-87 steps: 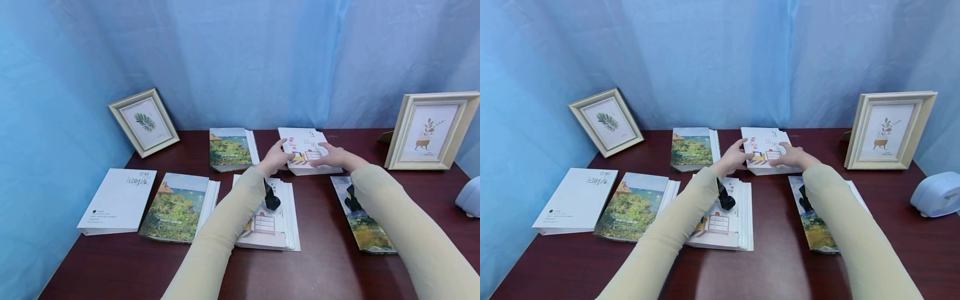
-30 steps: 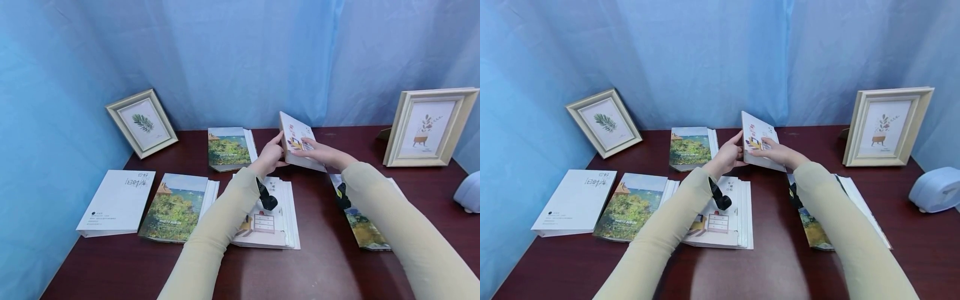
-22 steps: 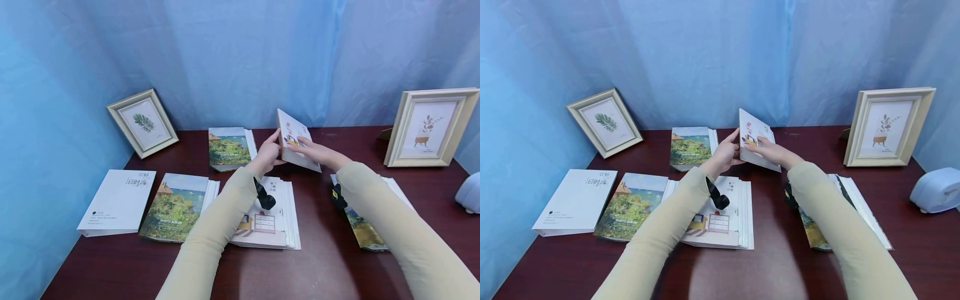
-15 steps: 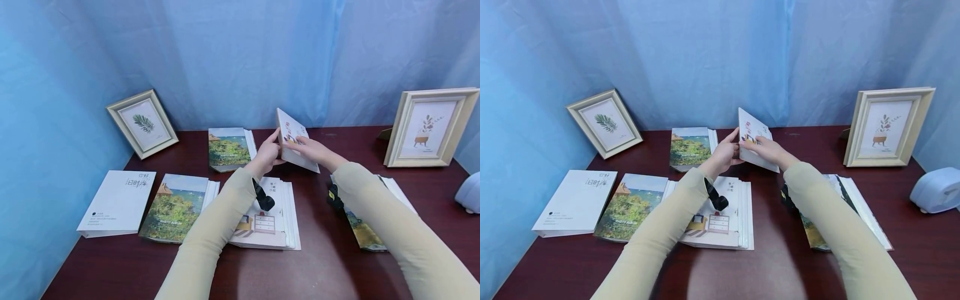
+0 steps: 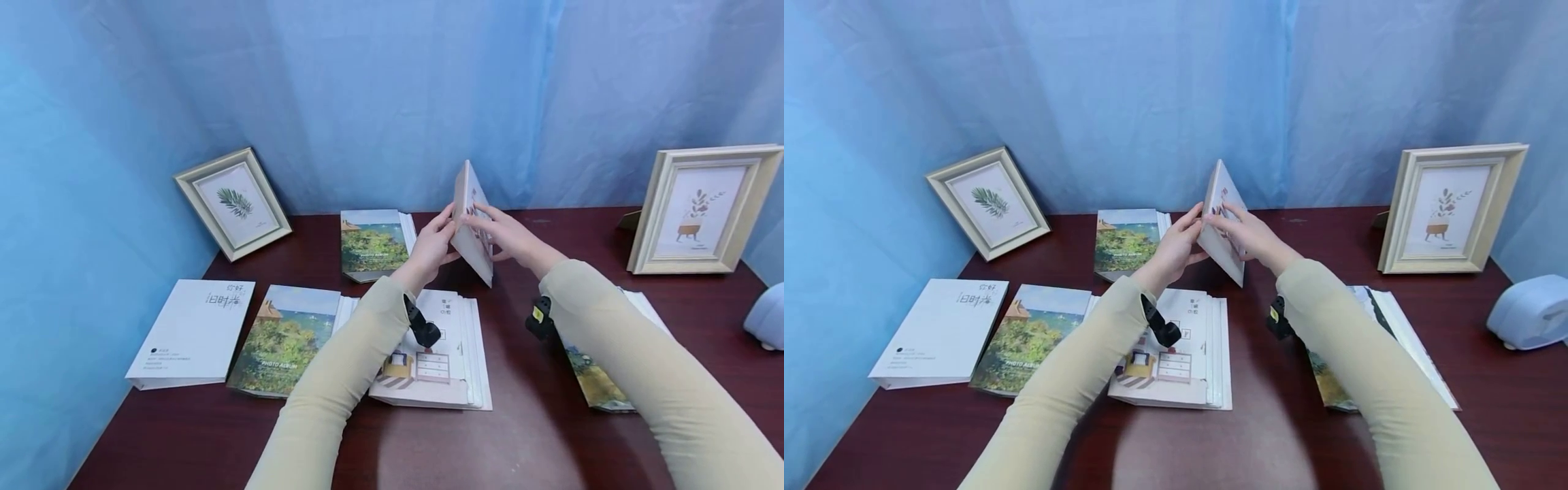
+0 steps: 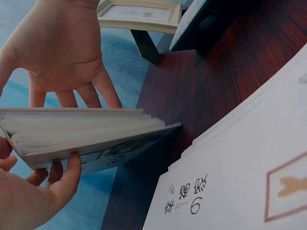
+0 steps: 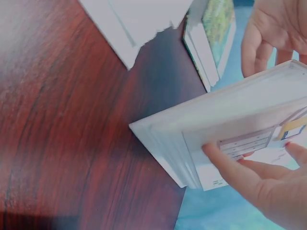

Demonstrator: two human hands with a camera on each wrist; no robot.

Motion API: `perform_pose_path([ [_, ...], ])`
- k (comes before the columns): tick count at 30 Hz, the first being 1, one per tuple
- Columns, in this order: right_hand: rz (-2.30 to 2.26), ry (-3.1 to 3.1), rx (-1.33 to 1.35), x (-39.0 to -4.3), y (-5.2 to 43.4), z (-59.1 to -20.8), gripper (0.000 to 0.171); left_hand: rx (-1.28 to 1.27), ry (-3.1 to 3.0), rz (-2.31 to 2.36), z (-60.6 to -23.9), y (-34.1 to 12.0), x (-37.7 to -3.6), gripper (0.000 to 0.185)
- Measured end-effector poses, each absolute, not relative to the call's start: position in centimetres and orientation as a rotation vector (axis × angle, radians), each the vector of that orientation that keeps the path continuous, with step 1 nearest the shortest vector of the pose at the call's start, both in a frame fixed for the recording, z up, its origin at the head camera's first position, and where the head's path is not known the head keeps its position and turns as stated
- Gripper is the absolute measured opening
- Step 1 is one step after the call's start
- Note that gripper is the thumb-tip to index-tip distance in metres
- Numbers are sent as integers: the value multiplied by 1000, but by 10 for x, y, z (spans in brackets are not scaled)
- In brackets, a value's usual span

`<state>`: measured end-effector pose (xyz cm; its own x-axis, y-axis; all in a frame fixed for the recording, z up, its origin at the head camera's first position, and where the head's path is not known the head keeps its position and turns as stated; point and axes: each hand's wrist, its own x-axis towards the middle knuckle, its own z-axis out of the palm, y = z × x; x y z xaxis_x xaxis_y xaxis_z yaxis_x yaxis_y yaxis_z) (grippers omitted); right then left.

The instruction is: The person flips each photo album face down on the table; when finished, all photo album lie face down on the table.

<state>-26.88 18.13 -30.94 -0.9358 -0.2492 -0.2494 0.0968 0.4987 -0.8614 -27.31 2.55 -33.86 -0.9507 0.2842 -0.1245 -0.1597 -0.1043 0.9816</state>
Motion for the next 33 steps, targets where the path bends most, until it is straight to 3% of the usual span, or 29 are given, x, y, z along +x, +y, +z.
perform_pose_path([
  [33, -1928, 2139, -63, -259, 215, -289, 73, 233, 1652, 1923, -339, 39, -274, 51],
])
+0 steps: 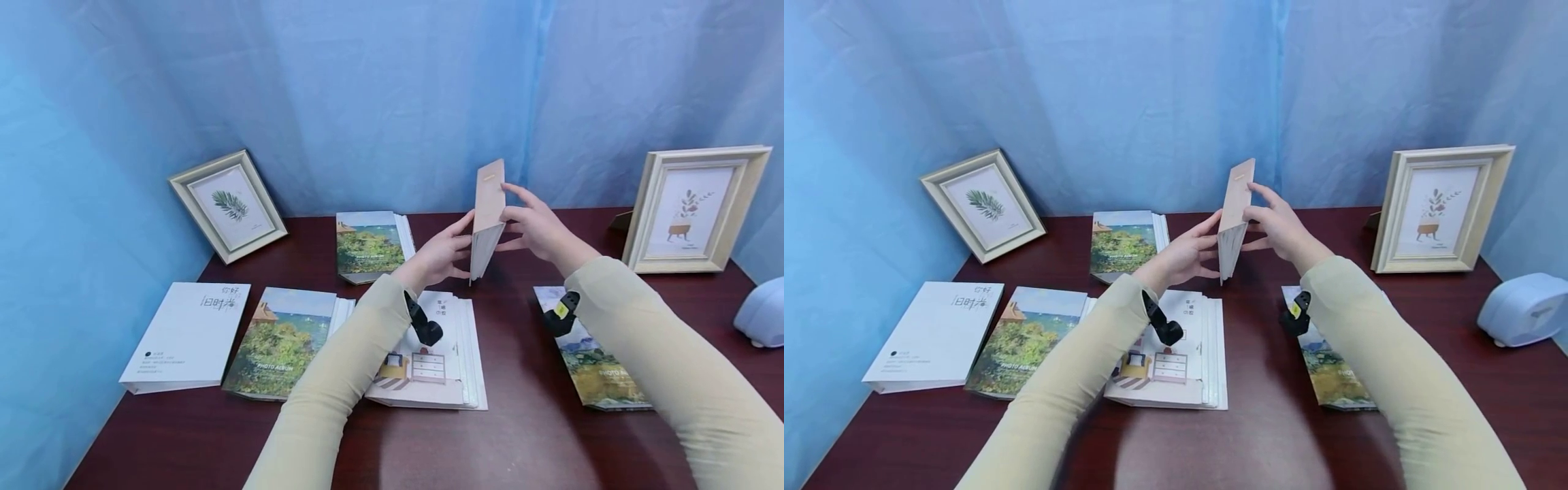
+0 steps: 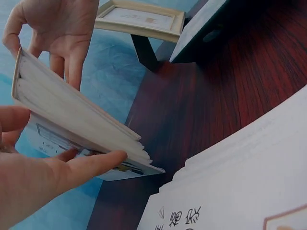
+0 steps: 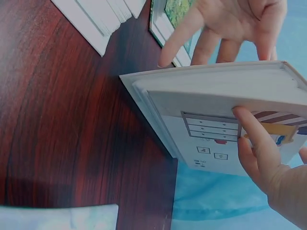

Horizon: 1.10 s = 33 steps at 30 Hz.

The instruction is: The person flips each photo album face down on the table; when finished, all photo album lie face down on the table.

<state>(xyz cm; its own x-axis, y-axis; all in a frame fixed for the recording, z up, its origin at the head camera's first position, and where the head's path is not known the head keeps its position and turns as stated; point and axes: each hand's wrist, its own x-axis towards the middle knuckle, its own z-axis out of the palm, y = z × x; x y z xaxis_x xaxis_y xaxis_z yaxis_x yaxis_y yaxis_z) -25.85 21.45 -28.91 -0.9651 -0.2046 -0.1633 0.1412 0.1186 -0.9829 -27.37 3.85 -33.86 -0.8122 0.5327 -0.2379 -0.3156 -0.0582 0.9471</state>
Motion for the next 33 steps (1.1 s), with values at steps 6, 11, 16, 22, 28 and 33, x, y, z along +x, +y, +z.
perform_pose_path([
  [6, -1918, 2143, -66, -257, 223, -291, 69, 225, 1685, 1831, -342, 39, -273, 50],
  [11, -1868, 2220, -50, -257, 228, -294, 68, 224, 1723, 1738, -346, 38, -273, 51],
  [16, -1780, 2310, -25, -259, 235, -299, 69, 236, 1775, 1672, -351, 40, -274, 53],
  [22, -1619, 2407, 22, -262, 242, -308, 77, 260, 1848, 1589, -356, 47, -271, 60],
  [28, -1390, 2526, 49, -265, 255, -313, 90, 351, 2049, 1380, -355, 52, -268, 67],
  [33, -1253, 2617, 99, -269, 264, -316, 93, 408, 2112, 1296, -355, 52, -269, 64],
])
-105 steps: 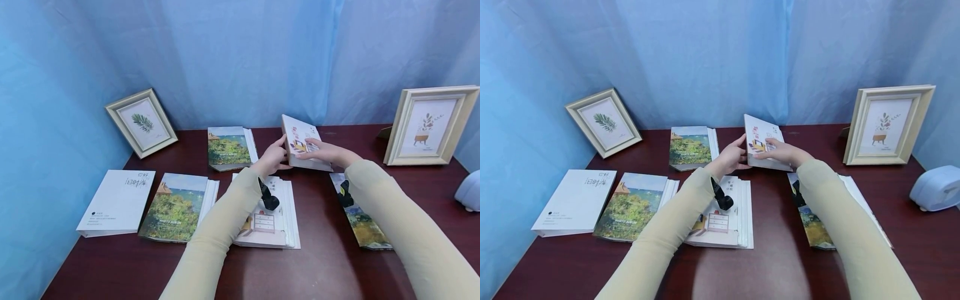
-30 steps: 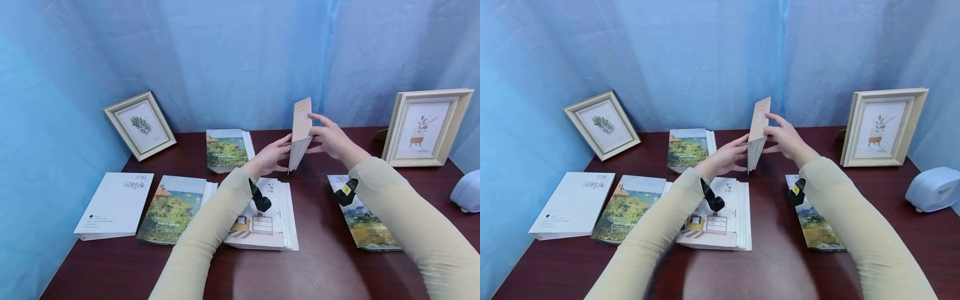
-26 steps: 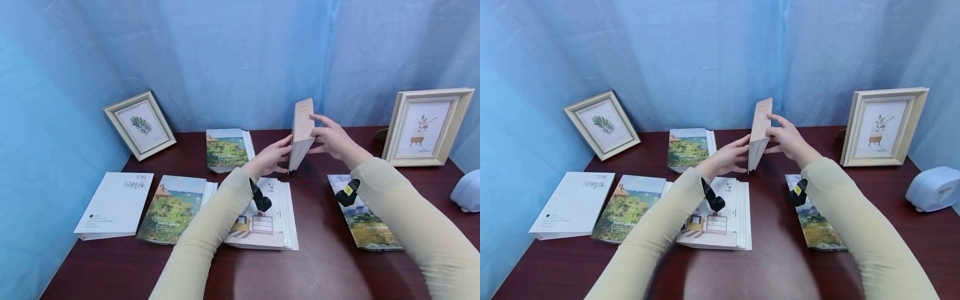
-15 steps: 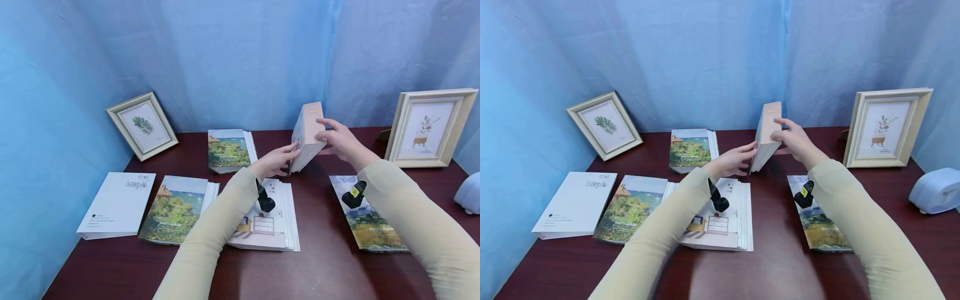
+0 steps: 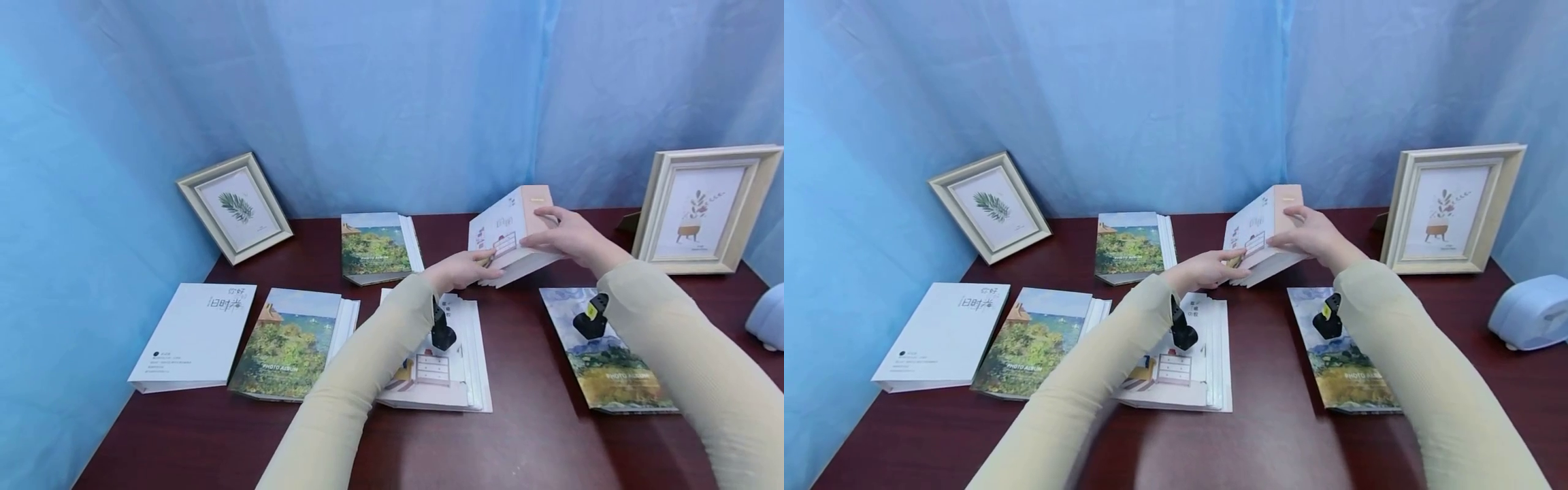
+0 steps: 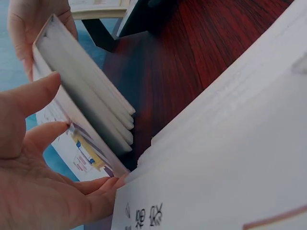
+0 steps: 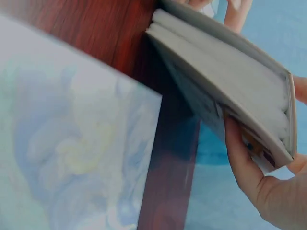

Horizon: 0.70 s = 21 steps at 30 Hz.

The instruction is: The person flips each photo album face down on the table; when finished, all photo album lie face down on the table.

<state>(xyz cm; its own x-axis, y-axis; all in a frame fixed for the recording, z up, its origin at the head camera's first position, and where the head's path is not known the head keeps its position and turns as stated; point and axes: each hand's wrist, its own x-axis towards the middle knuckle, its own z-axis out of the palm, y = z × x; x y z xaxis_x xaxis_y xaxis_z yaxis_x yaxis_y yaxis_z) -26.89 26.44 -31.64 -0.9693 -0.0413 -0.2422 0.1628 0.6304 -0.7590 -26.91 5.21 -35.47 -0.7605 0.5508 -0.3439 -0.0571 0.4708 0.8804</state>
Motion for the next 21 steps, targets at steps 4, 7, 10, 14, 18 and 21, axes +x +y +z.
perform_pose_path([
  [4, -1243, 2599, 142, -272, 269, -321, 93, 404, 2157, 1277, -354, 53, -268, 61],
  [7, -1262, 2572, 158, -274, 271, -326, 92, 400, 2181, 1275, -355, 54, -266, 59],
  [10, -1253, 2575, 171, -276, 273, -330, 92, 388, 2209, 1277, -357, 56, -265, 59],
  [14, -1211, 2590, 170, -278, 275, -330, 93, 355, 2264, 1259, -358, 60, -265, 60],
  [18, -1158, 2587, 158, -281, 277, -332, 94, 335, 2298, 1229, -361, 61, -266, 60],
  [21, -1113, 2584, 164, -283, 279, -335, 97, 319, 2297, 1219, -363, 62, -268, 58],
])
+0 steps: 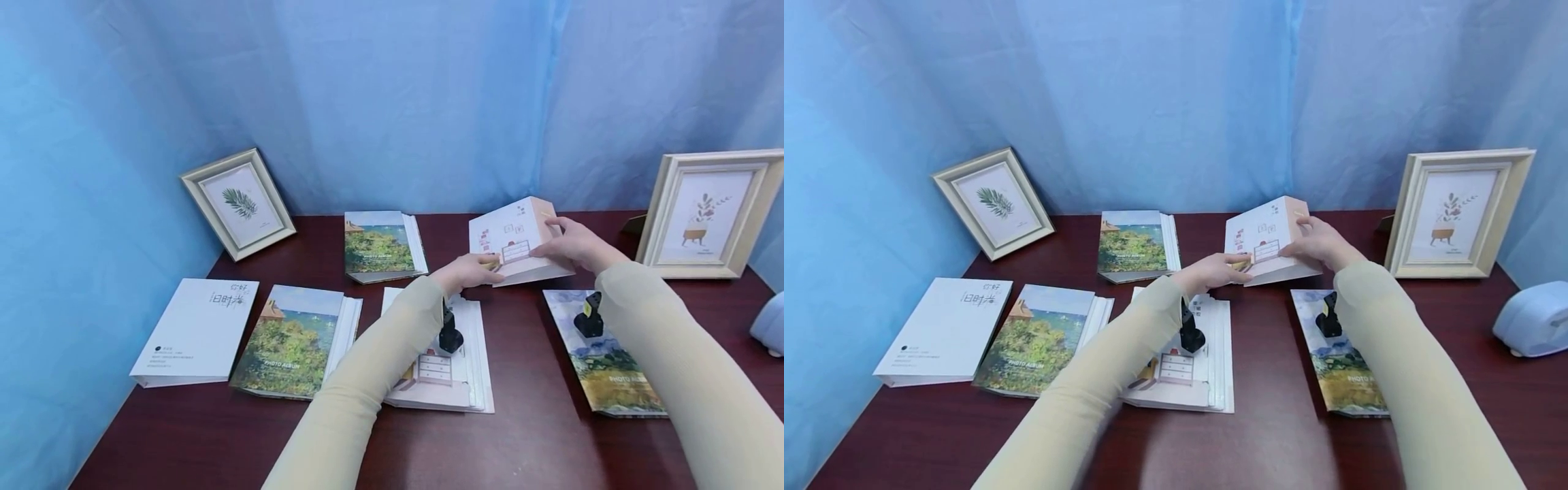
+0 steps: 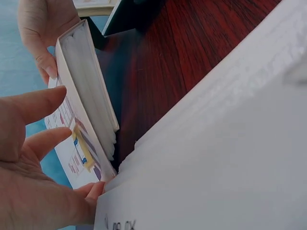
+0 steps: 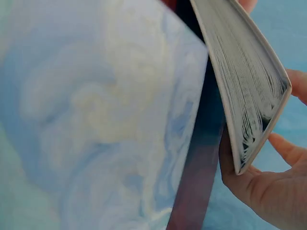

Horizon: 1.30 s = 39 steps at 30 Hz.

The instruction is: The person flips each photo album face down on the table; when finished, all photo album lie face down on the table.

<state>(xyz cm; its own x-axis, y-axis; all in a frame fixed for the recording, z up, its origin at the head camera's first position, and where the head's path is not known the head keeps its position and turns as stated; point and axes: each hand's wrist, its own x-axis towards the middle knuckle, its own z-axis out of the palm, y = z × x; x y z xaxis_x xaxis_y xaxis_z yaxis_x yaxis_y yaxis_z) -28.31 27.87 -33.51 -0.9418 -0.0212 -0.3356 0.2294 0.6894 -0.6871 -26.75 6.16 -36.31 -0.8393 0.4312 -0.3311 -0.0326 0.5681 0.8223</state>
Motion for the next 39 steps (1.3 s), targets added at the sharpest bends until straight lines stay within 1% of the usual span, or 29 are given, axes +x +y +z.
perform_pose_path([
  [10, -1039, 2535, 127, -283, 287, -339, 98, 245, 2321, 1204, -366, 66, -268, 55],
  [17, -1054, 2471, 166, -283, 291, -347, 100, 227, 2379, 1188, -366, 68, -266, 55],
  [33, -984, 2529, 173, -285, 288, -345, 87, 259, 2354, 1233, -369, 67, -270, 56],
  [39, -960, 2545, 169, -283, 289, -347, 87, 239, 2363, 1265, -371, 66, -272, 50],
])
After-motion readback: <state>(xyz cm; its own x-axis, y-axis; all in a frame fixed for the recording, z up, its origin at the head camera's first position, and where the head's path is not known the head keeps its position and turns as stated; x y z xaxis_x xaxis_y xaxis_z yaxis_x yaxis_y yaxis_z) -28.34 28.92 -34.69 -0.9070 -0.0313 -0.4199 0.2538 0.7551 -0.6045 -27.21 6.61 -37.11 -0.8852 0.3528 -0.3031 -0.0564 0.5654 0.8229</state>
